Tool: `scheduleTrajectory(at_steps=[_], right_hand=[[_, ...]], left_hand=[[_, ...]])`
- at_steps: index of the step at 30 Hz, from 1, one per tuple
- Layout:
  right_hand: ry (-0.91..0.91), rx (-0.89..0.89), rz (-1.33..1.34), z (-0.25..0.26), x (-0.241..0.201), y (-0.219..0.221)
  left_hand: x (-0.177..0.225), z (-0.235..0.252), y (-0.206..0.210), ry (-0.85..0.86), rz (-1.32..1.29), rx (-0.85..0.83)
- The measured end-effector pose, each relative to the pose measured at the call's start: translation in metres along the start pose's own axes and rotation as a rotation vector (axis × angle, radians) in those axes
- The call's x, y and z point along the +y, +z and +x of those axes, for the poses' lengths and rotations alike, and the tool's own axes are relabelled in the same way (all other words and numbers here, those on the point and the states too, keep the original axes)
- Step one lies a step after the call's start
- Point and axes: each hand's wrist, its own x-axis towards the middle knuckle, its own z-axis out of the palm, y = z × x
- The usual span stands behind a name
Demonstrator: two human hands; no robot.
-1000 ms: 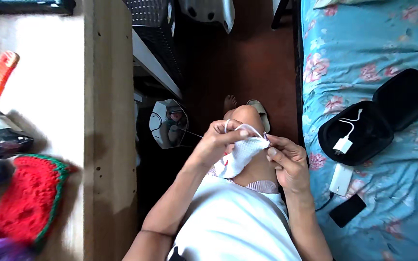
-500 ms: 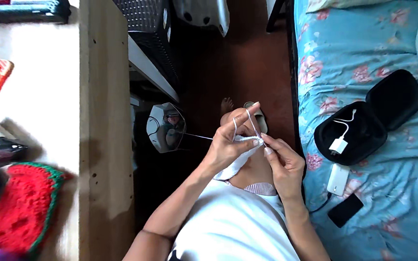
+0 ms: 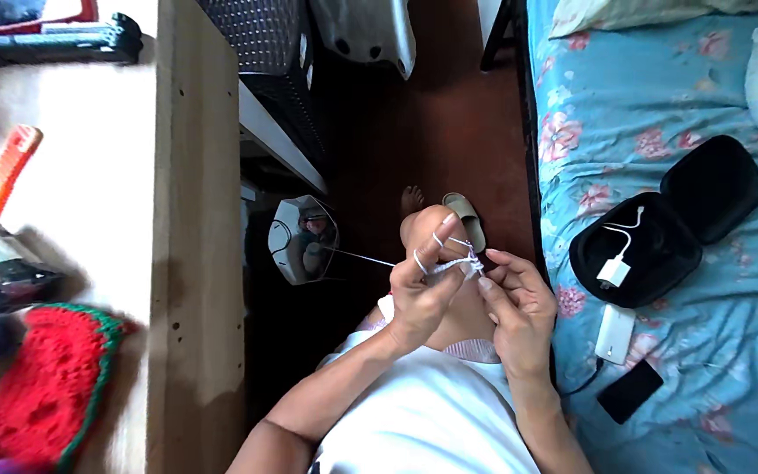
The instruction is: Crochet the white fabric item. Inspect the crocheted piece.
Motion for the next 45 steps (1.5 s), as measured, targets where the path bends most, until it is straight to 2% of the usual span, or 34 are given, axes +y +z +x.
scheduleTrajectory(at_steps=[4,8,13,18,25,29,37,42,45], right_hand=[[-0.292,0.077,-0.418,-0.008,0.009,0.001],[-0.474,0.120,-0.666,-0.009,0.015,0.000],[-0.582,0.117,-0.803,-0.009,0.014,-0.001],[-0.623,0.078,-0.806,-0.010,0.014,-0.006],[-0.598,0.001,-0.686,-0.013,0.014,-0.013],[-0.523,-0.044,-0.548,-0.011,0.013,-0.017],[-0.292,-0.136,-0.253,-0.005,0.017,-0.019],[-0.097,-0.267,-0.009,0.002,0.014,-0.015],[0.026,-0.246,0.132,0.007,0.012,-0.016]], left_hand=[[0.002,0.005,-0.004,-0.138,-0.079,0.001],[0.003,0.009,-0.009,-0.203,-0.127,0.014],[0.006,0.015,-0.017,-0.216,-0.141,-0.041],[0.014,0.024,-0.028,-0.344,-0.165,-0.143],[0.018,0.032,-0.037,-0.505,-0.329,-0.227],[0.019,0.031,-0.037,-0.499,-0.307,-0.246],[0.018,0.026,-0.032,-0.479,-0.268,-0.259],[0.013,0.021,-0.027,-0.527,-0.231,-0.313],[0.009,0.026,-0.043,-0.537,-0.219,-0.352]])
